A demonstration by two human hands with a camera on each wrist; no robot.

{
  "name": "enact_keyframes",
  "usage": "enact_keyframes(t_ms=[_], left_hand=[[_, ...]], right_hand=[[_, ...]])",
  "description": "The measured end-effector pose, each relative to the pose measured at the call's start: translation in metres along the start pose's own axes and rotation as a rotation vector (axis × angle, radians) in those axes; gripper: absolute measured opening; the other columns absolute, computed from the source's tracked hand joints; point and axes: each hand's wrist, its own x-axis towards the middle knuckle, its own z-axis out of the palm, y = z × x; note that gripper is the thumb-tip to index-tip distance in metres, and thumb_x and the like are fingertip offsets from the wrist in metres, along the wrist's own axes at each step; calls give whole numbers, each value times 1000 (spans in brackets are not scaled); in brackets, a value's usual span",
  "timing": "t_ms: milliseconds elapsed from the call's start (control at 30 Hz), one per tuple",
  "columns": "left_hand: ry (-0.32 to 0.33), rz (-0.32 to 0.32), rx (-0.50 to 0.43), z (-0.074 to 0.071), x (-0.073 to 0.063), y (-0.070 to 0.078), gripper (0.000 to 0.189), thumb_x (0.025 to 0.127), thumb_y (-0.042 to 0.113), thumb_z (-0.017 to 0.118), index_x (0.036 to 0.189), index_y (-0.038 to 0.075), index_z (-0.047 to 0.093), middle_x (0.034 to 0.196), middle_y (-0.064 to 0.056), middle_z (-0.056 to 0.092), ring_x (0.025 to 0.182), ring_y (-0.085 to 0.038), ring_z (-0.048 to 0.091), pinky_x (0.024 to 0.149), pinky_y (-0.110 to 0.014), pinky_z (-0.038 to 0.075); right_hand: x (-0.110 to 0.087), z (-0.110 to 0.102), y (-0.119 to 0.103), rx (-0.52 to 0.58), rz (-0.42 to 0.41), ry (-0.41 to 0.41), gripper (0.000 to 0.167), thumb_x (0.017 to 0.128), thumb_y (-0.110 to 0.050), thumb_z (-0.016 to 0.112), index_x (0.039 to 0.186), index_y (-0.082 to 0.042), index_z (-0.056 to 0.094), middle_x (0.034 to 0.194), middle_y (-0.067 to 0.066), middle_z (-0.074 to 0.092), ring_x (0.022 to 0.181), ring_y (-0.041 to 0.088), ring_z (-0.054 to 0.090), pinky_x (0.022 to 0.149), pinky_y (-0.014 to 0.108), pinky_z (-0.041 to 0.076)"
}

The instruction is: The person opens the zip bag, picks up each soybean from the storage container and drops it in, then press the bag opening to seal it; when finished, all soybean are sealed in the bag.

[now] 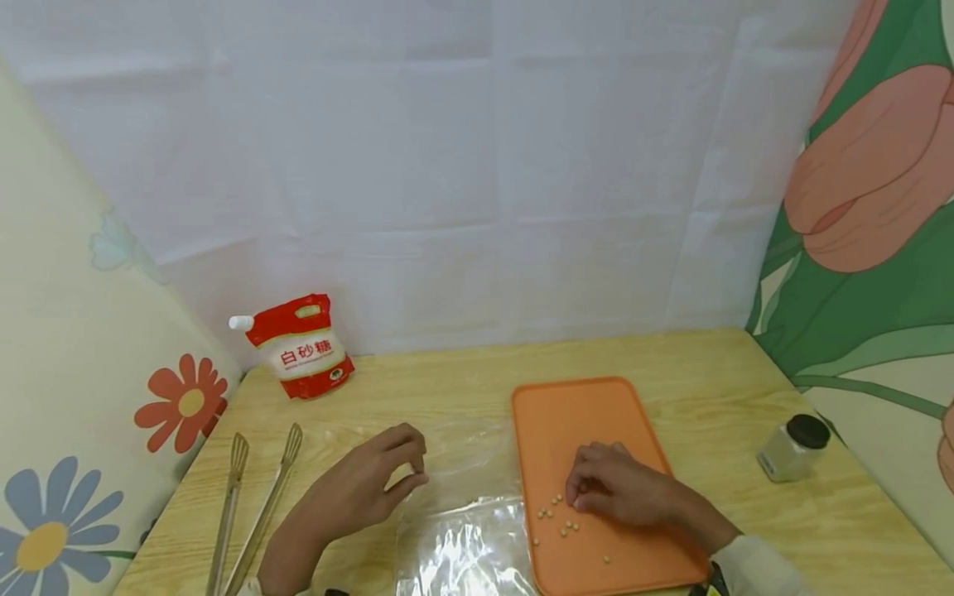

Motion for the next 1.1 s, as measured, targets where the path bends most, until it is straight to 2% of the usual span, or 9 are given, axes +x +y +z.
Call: enact_keyframes(t_ms=[200, 333, 500, 567, 767, 967, 1100], left_hand=[[-3, 1, 2, -1, 0, 0, 26, 85, 9, 81, 89, 23, 59, 105, 9, 53, 91, -5, 53, 75, -23, 51], [-5, 0, 6, -3, 1, 0, 26, 85, 9, 81, 89, 22, 59, 105, 8, 54, 91, -6, 53, 75, -23, 52], [-3, 8, 3, -2, 0, 0, 26, 85, 9, 82, 89, 22, 59, 105, 9, 52, 90, -9, 55, 75, -24, 52], [-3, 12, 0, -2, 0, 0, 26, 85, 9, 81, 89, 21, 59, 104, 9, 52, 90, -9, 55, 75, -24, 52], [-1, 12, 13, -2, -1, 1, 25, 86, 9, 81, 88, 22, 60, 103, 10, 52, 91, -6, 54, 75, -24, 52], [-3, 1, 14, -2, -1, 1, 25, 86, 10, 81, 89, 22, 59, 104, 8, 54, 92, -6, 54, 75, -24, 52], [-5, 3, 8, -3, -2, 1, 26, 86, 9, 81, 89, 22, 59, 105, 8, 53, 92, -7, 54, 75, -24, 51]], right_hand=[[2, -6, -6, 21, -14, 17, 5, 102, -36, 58, 100, -34, 63, 93, -17, 52, 86, 7, 44, 85, 41, 25], [9, -19, -17, 41, -42, 76, 6, 103, -35, 56, 103, -31, 61, 93, -16, 53, 86, 9, 44, 84, 44, 29], [25, -28, -27, 40, -180, 208, 5, 104, -25, 57, 106, -28, 60, 98, -14, 57, 86, 9, 45, 77, 35, 39], [32, -28, -31, 61, -210, 245, 5, 104, -21, 57, 107, -25, 61, 101, -13, 58, 87, 9, 46, 75, 33, 42], [57, -25, -49, 161, -219, 349, 6, 104, -19, 58, 105, -23, 62, 95, -11, 54, 86, 11, 48, 73, 39, 43], [80, -22, -60, 144, -269, 403, 5, 103, -19, 61, 104, -23, 64, 91, -9, 55, 83, 11, 46, 72, 32, 41], [85, -20, -60, 144, -250, 415, 5, 103, -21, 61, 105, -25, 64, 90, -9, 55, 82, 11, 46, 72, 29, 40]])
